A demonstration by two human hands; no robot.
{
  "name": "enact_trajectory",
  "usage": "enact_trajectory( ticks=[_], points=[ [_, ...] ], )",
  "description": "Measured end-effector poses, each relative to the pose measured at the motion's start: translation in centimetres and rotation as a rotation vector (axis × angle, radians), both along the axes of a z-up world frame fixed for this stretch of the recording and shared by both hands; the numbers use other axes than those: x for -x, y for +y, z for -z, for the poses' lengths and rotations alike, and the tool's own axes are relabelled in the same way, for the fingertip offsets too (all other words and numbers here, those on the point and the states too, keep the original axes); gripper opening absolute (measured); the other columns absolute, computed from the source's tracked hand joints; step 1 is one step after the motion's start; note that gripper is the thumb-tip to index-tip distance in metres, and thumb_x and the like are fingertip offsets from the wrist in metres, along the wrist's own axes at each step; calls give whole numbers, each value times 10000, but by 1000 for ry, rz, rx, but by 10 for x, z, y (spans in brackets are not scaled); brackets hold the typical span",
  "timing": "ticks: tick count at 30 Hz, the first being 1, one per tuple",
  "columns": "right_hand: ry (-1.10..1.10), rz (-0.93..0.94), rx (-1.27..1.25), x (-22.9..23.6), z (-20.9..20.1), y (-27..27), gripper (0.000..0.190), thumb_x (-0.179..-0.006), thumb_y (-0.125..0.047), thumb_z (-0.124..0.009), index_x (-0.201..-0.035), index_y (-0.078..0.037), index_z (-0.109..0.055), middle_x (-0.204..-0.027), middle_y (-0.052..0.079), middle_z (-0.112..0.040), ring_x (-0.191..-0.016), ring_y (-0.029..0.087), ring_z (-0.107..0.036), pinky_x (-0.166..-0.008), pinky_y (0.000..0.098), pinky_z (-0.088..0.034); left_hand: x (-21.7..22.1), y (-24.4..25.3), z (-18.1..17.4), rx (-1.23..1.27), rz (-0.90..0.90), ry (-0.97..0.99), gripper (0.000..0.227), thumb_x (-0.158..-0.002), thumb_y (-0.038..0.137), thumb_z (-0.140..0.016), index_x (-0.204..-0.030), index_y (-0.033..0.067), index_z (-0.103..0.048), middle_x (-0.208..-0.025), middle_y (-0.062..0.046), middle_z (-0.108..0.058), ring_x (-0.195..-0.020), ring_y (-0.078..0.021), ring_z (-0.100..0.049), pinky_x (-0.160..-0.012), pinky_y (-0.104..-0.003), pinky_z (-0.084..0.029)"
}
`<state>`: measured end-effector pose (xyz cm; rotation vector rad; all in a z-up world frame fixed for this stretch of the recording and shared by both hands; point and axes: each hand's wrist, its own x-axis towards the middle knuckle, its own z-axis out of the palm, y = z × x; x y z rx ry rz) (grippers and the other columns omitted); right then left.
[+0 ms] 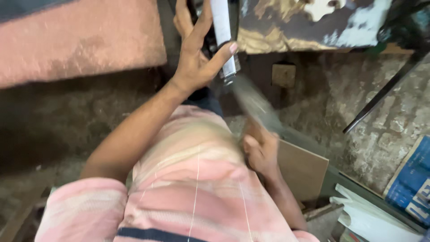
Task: The person repeatedly hammers a small metal piece on a workbench and uses a manual press to shape it. They also use a file to smooth edges and a hammer to tap the piece into place.
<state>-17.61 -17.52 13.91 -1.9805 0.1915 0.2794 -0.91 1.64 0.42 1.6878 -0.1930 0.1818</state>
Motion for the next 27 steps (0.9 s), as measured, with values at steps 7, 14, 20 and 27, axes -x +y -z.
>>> enact_trajectory(
  ticks=[7,14,20,27],
  points=[
    [-243,-82,-177,9,17,-15,467,-1121,-444,-556,-838,-75,-519,-788,75,-568,-663,151,-506,-573,297,-410,-6,3,-3,-50,-8,7,821,-1050,333,-852,-1646,131,-324,-1687,-263,-30,-1544,-345,-175,-1275,-444,-155],
    [24,400,56,-24,38,-91,375,-1030,-443,-571,-955,-75,-579,-646,-8,-580,-473,81,-544,-418,250,-438,6,10,-40,-74,-141,-110,756,-1032,244,-853,-1585,57,-372,-1567,-214,-209,-1452,-317,-267,-1220,-403,-314],
    [-365,185,1007,-105,38,-232,301,-1060,-277,-819,-1079,-9,-682,-778,144,-639,-614,284,-588,-630,378,-505,25,-21,-100,273,-6,131,235,-968,77,-803,-1120,-32,-661,-926,-60,-701,-780,-79,-663,-689,-226,-549],
    [-806,-5,1200,-208,17,-283,439,-865,-95,-812,-1287,-61,-695,-1229,127,-713,-1066,361,-697,-956,424,-559,-31,-129,-122,346,59,118,139,-967,50,-785,-1023,-21,-679,-919,-47,-713,-817,-54,-687,-711,-207,-560]
  ],
)
